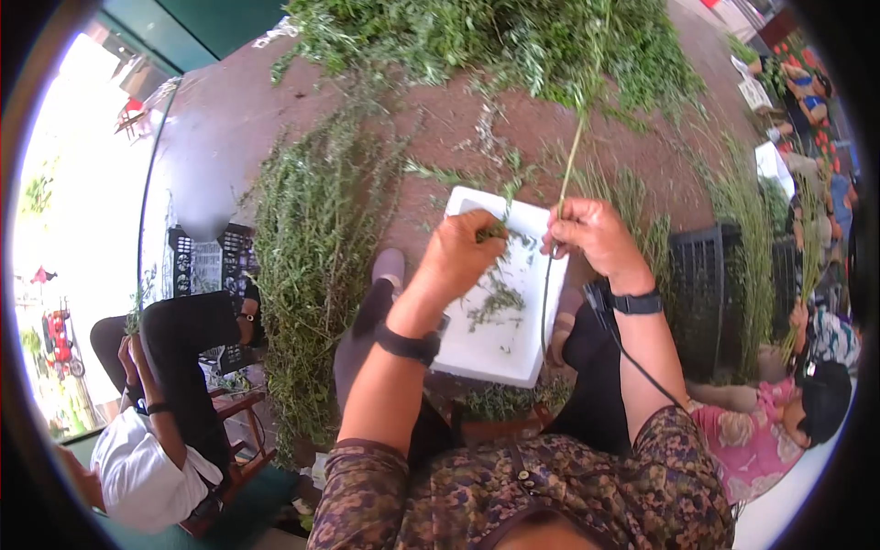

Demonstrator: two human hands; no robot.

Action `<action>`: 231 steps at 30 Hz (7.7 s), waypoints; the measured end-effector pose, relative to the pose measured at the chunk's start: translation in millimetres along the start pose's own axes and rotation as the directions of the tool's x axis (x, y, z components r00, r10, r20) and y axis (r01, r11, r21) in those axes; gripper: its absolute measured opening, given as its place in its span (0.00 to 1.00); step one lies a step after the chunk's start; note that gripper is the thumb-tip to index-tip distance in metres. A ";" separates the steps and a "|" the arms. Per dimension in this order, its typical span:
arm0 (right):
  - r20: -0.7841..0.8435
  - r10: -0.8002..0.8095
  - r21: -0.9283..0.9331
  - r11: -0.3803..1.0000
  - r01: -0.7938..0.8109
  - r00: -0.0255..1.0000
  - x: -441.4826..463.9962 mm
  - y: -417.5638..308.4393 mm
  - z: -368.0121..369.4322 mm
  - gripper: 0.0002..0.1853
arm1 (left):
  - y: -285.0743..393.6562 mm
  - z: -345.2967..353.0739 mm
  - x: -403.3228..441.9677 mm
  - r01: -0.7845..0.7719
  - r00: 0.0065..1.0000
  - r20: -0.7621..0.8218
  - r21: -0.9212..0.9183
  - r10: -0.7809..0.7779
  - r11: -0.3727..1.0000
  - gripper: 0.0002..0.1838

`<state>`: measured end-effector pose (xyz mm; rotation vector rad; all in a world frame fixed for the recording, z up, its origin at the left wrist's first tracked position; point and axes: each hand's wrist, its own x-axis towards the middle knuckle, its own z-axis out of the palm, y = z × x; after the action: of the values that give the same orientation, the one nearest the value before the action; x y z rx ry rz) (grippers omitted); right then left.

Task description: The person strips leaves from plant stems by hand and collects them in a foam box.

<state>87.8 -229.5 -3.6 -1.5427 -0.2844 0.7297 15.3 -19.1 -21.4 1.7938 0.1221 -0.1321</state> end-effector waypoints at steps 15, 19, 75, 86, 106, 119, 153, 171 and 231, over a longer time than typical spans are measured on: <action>0.150 0.096 -0.082 0.993 -0.084 0.984 -4.6 1.3 5.3 0.03 | 0.7 8.5 1.7 -0.083 0.996 -0.011 0.191 0.086 0.978 0.18; 0.294 0.199 -0.088 0.980 -0.180 0.935 -3.0 16.0 15.4 0.04 | 11.0 11.9 4.5 -0.102 0.994 -0.063 -0.165 0.093 0.981 0.15; 0.103 0.038 0.087 0.995 -0.047 0.994 -8.0 14.9 61.5 0.07 | 7.2 5.8 1.6 -0.114 0.982 0.010 -0.764 0.189 0.635 0.05; 0.148 0.074 -0.139 0.989 -0.054 0.986 -7.7 5.9 50.5 0.05 | 3.2 2.3 -2.7 -0.020 0.999 0.022 -0.556 0.039 0.831 0.06; 0.223 0.074 0.167 0.979 -0.113 0.972 -10.1 -2.5 40.4 0.02 | 16.6 19.6 2.0 -0.116 0.993 -0.106 -0.681 0.059 0.723 0.03; 0.116 0.018 0.335 0.941 -0.056 0.993 -0.1 2.1 26.1 0.04 | 13.1 25.4 -2.3 -0.084 0.996 0.003 -0.398 0.092 0.914 0.04; 0.326 0.109 0.039 0.991 -0.128 0.939 -1.9 5.9 39.5 0.06 | 18.9 13.7 8.8 -0.160 0.985 -0.168 -0.764 0.048 0.625 0.07; 0.191 0.039 0.156 0.985 -0.070 0.981 2.8 -2.2 26.9 0.04 | 15.0 5.7 7.1 -0.118 0.983 -0.181 -0.567 0.017 0.815 0.05; -0.037 -0.480 -0.534 0.750 0.389 0.876 -11.3 -17.6 16.7 0.04 | 13.8 35.7 12.3 -0.186 0.976 -0.213 -0.699 0.047 0.690 0.04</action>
<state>73.5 -220.5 17.2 -1.9329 -0.7326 0.1352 28.7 -56.9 -18.1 1.0073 0.1602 0.1612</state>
